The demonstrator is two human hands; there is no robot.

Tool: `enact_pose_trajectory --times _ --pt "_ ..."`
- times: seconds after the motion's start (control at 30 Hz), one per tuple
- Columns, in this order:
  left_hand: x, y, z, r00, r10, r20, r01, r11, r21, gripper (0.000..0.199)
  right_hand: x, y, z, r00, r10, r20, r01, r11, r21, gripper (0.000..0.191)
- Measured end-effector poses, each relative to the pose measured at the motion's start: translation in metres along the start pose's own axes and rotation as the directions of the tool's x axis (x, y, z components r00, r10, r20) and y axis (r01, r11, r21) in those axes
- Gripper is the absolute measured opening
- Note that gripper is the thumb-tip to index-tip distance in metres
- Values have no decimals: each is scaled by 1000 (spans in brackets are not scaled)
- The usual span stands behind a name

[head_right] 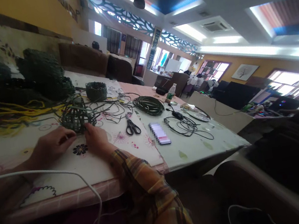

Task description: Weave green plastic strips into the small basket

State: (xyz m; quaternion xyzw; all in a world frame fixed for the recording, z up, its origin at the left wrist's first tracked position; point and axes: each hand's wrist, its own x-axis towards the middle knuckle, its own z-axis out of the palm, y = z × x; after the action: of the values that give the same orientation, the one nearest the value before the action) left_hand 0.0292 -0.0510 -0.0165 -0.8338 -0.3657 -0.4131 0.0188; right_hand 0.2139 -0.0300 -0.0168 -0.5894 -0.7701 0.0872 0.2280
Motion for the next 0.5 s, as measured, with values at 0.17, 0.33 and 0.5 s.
enact_pose_trajectory --times 0.17,0.33,0.5 --pt "-7 2 14 969 116 218 -110 993 -37 27 -1 -1 0 1000 17 23 -17 1000 -21 43" --pt "-6 -2 19 995 -24 100 11 992 126 35 -2 -2 -1 1000 8 27 -8 1000 -12 43" --pt "-2 0 22 979 -57 195 -11 944 329 39 -2 -2 -3 999 -31 30 32 999 -22 44"
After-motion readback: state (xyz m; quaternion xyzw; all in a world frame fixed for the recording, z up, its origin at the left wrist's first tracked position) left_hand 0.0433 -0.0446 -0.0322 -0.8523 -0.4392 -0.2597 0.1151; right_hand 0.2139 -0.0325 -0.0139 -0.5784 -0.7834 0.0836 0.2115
